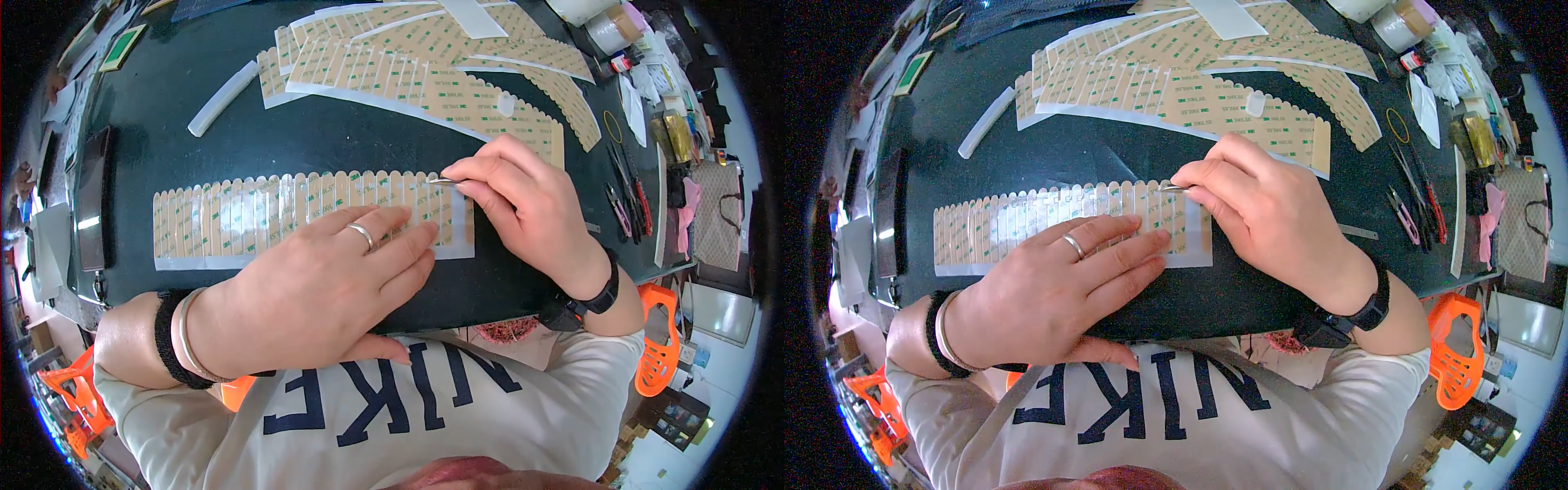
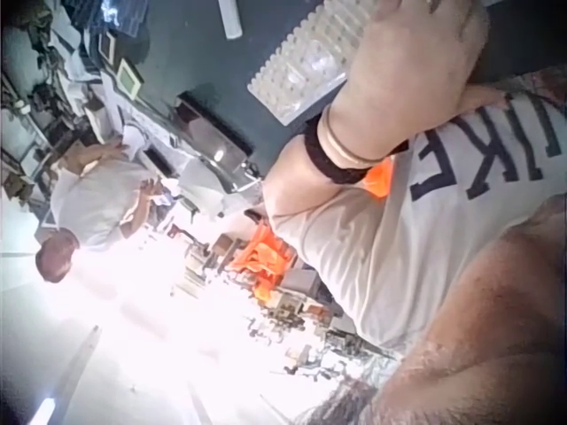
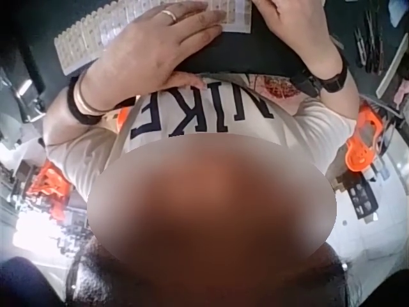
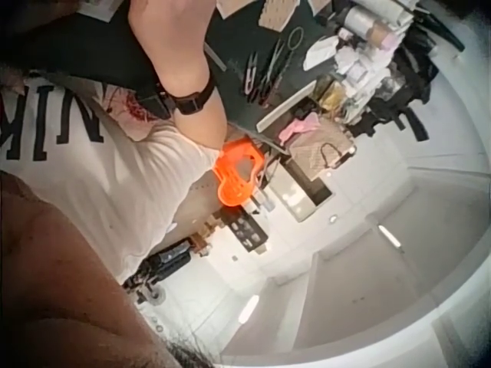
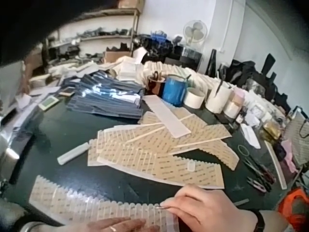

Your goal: The person uses a small blade to cut and peel away the excess backing from a sheet of adhesive strips, then uses tweezers to remove small leftover pieces. After finishing one sheet, they pick up another and repeat the process.

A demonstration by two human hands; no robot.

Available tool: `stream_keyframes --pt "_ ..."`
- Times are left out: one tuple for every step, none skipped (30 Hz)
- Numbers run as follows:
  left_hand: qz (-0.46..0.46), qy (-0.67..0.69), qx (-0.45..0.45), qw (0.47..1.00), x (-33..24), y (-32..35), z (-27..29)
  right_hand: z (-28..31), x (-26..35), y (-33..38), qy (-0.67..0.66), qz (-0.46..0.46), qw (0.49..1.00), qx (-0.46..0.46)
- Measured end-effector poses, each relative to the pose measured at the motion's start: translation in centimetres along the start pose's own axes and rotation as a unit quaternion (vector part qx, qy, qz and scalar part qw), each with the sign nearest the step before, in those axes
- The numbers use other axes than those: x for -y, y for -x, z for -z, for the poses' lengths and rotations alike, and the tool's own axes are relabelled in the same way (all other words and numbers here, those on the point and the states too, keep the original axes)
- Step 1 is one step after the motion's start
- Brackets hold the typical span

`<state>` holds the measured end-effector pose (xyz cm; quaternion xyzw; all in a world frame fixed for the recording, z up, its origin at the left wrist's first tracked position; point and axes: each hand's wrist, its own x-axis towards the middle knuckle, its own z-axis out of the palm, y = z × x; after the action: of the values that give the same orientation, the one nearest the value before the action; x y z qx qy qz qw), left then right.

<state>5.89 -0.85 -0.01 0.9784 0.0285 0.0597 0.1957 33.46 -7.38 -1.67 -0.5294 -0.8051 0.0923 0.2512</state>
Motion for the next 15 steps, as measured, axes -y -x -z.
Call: stream_keyframes --pt "-0.001 0.003 -0.001 1.000 -0.01 -0.03 0.02 0.15 -0.07 0.06 -0.013 -0.003 1.000 0.007" --pt "-0.003 0.005 -0.001 1.000 -0.02 -0.05 0.03 0.27 -0.09 0.09 -0.026 -0.006 1.000 0.014" --pt "-0.003 0.007 -0.003 1.000 -0.03 -0.02 0.00 0.32 0.03 0.11 -0.026 -0.005 1.000 0.014" --pt "-0.003 0.007 -0.003 1.000 -0.03 0.01 -0.03 0.42 0.24 0.17 -0.034 -0.006 0.999 0.018" --pt "-0.004 0.008 -0.003 1.000 -0.01 0.02 -0.06 0.49 0.44 0.24 -0.042 -0.006 0.999 0.022" --pt "-0.005 0.009 -0.004 1.000 0.00 0.04 -0.09 0.51 0.54 0.26 -0.050 -0.007 0.998 0.026" --pt "-0.006 0.010 -0.004 1.000 -0.01 0.06 -0.12 0.45 0.52 0.21 -0.050 -0.006 0.998 0.027" --pt "-0.006 0.010 -0.005 1.000 0.00 0.05 -0.09 0.40 0.48 0.11 -0.037 -0.009 0.999 0.014" --pt "-0.006 0.006 -0.002 1.000 -0.01 0.04 -0.03 0.32 0.44 0.01 -0.023 -0.012 1.000 0.001" --pt "-0.006 0.003 0.000 1.000 -0.03 0.03 0.02 0.25 0.43 -0.05 -0.010 -0.014 1.000 -0.011" --pt "-0.006 0.000 0.002 1.000 -0.04 0.03 0.04 0.19 0.45 -0.06 -0.010 -0.014 1.000 -0.011" --pt "-0.006 0.000 0.002 1.000 -0.06 0.03 0.04 0.12 0.47 -0.05 -0.006 -0.015 1.000 -0.009" --pt "-0.007 -0.002 0.002 1.000 -0.07 0.05 0.01 0.04 0.49 -0.04 -0.002 -0.015 1.000 -0.007" --pt "-0.007 -0.004 0.002 1.000 -0.09 0.07 -0.02 -0.01 0.50 -0.03 0.002 -0.015 1.000 -0.005" --pt "-0.008 -0.006 0.003 1.000 -0.09 0.08 -0.04 -0.05 0.48 -0.01 0.002 -0.015 1.000 -0.005"
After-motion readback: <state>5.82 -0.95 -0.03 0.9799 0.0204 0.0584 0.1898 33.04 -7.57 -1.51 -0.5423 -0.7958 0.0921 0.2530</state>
